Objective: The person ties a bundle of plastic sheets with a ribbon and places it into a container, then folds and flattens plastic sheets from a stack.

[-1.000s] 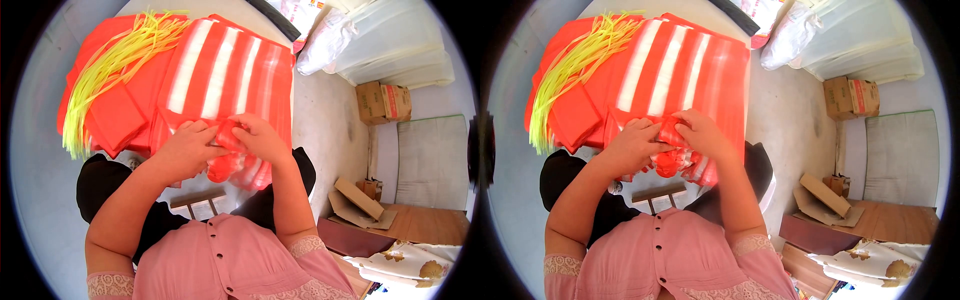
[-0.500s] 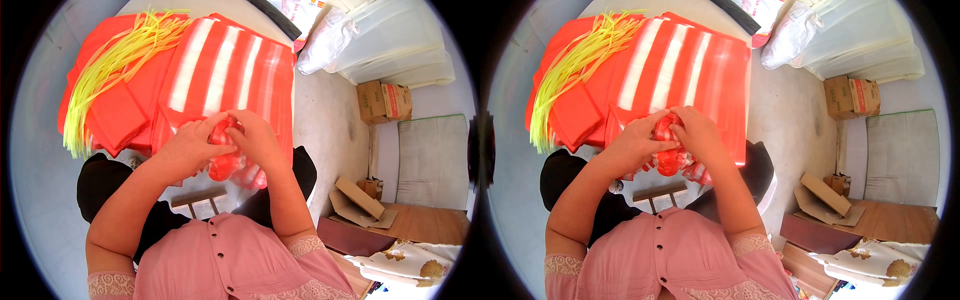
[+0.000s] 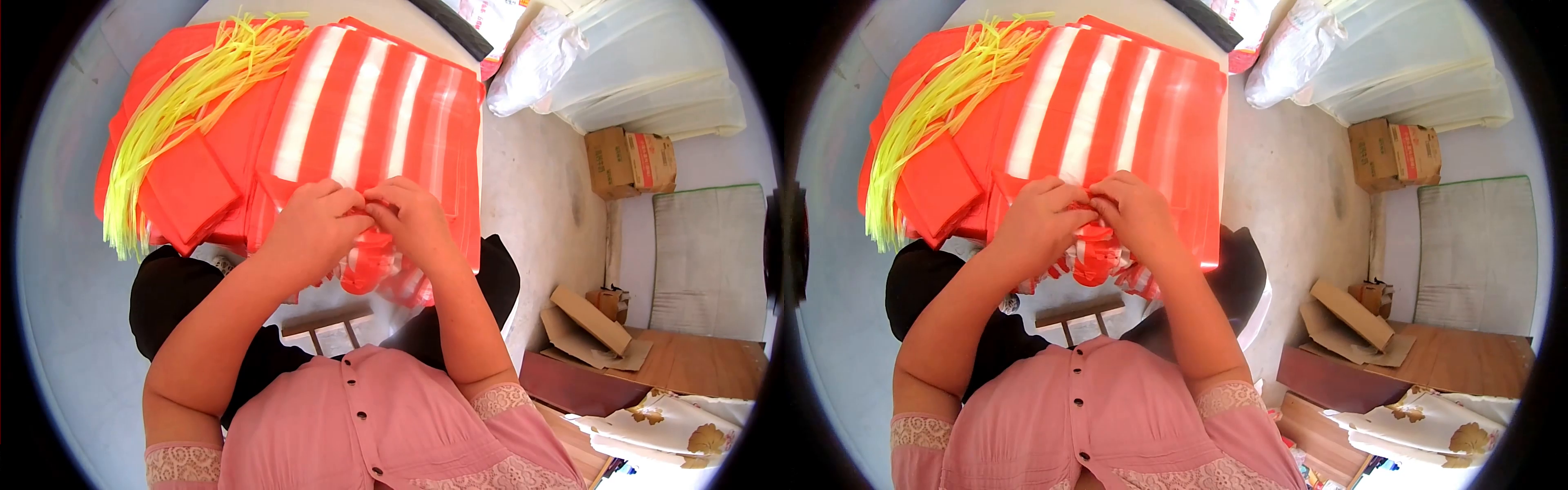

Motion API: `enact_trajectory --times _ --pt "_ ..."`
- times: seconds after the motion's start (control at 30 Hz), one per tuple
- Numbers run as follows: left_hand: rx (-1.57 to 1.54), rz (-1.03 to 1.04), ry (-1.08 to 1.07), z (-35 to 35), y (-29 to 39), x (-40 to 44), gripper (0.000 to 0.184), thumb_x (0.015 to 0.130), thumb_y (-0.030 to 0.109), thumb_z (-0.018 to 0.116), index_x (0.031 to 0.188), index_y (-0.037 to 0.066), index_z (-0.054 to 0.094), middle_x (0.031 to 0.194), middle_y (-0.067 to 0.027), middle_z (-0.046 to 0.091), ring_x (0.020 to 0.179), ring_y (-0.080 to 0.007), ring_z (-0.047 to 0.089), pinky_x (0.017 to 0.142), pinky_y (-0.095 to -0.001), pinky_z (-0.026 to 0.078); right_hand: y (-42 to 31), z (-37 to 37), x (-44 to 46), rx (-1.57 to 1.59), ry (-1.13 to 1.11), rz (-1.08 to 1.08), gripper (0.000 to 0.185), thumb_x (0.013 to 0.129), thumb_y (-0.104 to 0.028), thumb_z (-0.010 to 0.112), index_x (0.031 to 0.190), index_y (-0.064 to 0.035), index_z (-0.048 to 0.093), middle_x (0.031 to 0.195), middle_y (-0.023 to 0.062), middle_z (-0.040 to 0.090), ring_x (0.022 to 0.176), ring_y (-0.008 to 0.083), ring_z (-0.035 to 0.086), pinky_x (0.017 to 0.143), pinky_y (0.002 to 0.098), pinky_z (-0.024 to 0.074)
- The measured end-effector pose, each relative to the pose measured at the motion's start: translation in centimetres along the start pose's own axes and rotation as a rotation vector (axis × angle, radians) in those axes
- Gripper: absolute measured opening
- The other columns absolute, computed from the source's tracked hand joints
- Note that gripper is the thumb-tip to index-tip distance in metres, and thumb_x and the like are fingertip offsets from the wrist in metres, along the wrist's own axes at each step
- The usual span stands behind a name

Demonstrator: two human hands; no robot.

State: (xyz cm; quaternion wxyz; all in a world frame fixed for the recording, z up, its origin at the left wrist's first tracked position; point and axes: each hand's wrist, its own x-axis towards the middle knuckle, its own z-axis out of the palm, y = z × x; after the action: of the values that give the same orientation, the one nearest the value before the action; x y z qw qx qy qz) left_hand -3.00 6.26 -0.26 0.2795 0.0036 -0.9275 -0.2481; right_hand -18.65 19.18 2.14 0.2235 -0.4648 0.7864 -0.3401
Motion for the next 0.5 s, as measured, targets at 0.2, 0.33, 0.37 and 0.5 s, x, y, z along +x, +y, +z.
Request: enact_trajectory --times 0.2,0.33,0.37,0.5 --pt "-0.143 -0.108 0.014 0.2 -0.4 1.0 0.012 0.077 0.007 0.078 0.088 0.002 0.074 0.098 -0.0091 0.070 0.092 -0.0318 0.065 0.083 -0.0426 0.053 1.2 0.3 0.4 0.058 0.005 -0.020 0.017 0.094 -0.007 0.070 0.109 -0.0033 0.076 0.102 0.0126 0.072 0.092 0.0298 0.072 0.080 0.0373 0.0566" --pt "-0.199 -0.216 -0.023 0.6 -0.7 1.1 0.012 0.080 0.010 0.078 0.085 0.001 0.071 0.095 -0.0101 0.069 0.089 -0.0328 0.064 0.080 -0.0430 0.053 1.4 0.6 0.4 0.115 0.044 0.001 0.018 0.096 -0.003 0.067 0.112 -0.0023 0.075 0.102 0.0139 0.072 0.093 0.0312 0.071 0.083 0.0370 0.0565" --pt "-0.220 -0.248 -0.032 0.5 -0.7 1.1 0.014 0.081 0.009 0.079 0.086 0.001 0.069 0.095 -0.0113 0.068 0.089 -0.0337 0.064 0.079 -0.0429 0.052 1.7 0.6 0.3 0.188 0.054 0.018 0.018 0.096 -0.003 0.066 0.113 -0.0017 0.074 0.103 0.0146 0.073 0.093 0.0321 0.071 0.084 0.0371 0.0565" --pt "-0.190 -0.293 -0.091 0.2 -0.6 1.7 0.019 0.081 0.009 0.080 0.083 0.001 0.063 0.089 -0.0120 0.065 0.085 -0.0345 0.062 0.075 -0.0444 0.050 2.1 0.3 -0.8 0.276 0.137 -0.022 0.018 0.095 -0.003 0.067 0.112 0.0001 0.073 0.107 0.0161 0.073 0.097 0.0339 0.070 0.088 0.0380 0.0566"
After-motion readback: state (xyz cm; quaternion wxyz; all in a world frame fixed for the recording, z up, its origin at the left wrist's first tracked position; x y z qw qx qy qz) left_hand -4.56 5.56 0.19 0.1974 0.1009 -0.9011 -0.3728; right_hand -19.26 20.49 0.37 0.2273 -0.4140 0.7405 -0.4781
